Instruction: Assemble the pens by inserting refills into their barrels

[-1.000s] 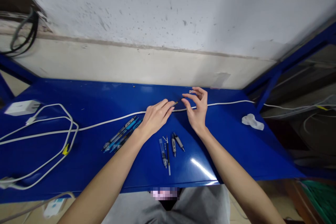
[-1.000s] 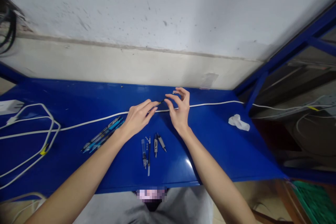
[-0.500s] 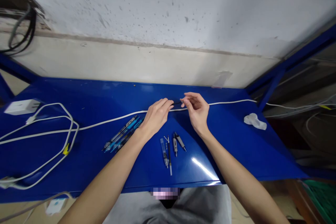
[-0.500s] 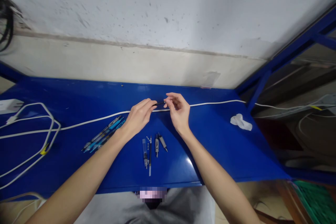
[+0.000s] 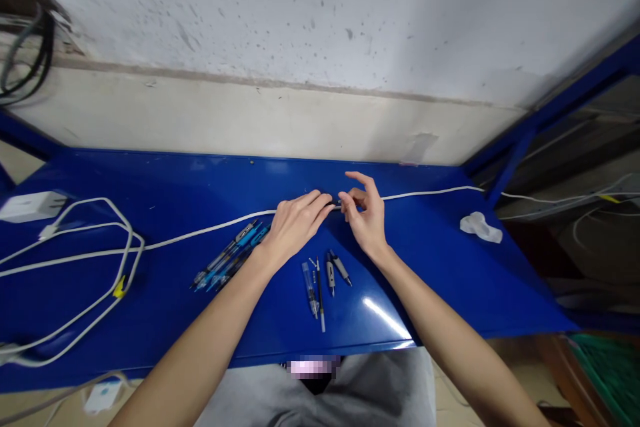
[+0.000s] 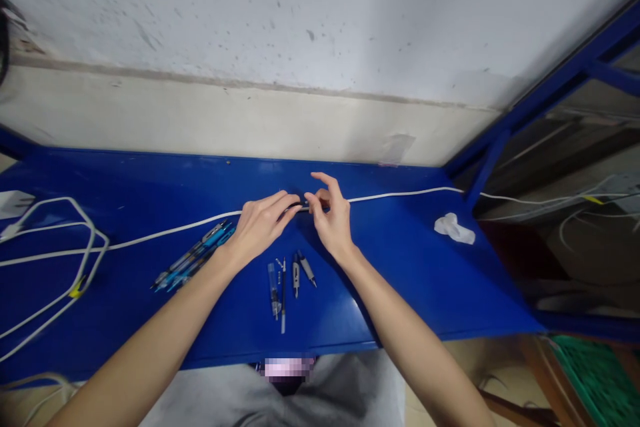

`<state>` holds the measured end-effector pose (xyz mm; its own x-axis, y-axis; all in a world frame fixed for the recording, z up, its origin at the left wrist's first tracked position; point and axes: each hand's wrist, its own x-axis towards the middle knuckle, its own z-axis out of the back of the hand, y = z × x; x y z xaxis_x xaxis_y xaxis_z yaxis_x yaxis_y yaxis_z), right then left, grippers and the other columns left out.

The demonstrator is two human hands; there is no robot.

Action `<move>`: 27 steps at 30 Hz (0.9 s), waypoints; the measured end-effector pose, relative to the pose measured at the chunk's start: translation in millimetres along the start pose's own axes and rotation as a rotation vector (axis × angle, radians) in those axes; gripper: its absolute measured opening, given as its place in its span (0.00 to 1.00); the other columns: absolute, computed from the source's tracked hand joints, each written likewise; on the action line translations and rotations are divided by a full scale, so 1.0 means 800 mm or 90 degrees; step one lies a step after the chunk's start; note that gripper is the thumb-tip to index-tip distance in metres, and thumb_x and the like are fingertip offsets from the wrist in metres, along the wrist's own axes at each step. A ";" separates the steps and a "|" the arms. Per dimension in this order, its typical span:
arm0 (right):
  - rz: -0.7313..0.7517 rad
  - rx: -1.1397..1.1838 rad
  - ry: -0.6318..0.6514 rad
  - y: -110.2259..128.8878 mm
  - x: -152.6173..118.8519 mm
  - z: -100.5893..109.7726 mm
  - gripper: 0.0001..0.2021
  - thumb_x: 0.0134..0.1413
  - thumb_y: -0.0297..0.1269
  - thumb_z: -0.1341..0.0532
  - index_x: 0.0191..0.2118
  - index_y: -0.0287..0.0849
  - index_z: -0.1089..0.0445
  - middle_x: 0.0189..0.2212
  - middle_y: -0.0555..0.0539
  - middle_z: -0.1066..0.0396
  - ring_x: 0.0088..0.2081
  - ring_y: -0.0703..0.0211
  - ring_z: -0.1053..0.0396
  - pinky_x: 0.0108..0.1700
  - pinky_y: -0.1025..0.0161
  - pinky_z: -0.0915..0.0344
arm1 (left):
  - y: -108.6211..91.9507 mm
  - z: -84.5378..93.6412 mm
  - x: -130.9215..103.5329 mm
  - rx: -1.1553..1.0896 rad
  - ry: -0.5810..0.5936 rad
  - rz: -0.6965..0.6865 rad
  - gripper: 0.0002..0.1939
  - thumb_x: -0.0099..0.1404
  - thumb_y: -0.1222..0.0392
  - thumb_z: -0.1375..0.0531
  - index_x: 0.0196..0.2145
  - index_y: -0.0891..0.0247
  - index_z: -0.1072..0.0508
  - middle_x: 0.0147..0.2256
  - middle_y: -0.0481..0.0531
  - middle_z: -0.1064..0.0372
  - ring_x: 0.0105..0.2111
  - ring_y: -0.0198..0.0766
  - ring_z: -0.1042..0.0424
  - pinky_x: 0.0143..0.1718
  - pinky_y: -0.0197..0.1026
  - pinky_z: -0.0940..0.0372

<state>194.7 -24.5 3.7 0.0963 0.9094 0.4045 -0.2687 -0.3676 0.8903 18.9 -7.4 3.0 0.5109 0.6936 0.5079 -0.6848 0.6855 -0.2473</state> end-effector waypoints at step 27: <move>-0.025 0.017 -0.113 -0.018 0.003 0.007 0.16 0.71 0.51 0.47 0.53 0.48 0.33 0.17 0.60 0.49 0.17 0.64 0.51 0.22 0.66 0.51 | 0.003 -0.002 -0.009 -0.017 -0.088 -0.040 0.13 0.78 0.58 0.48 0.42 0.59 0.23 0.36 0.50 0.20 0.33 0.36 0.21 0.27 0.36 0.40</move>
<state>204.3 -18.4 -6.6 0.2738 0.8757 0.3976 -0.2359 -0.3396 0.9105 14.8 -10.5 -2.6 0.4744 0.6137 0.6311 -0.6392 0.7331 -0.2325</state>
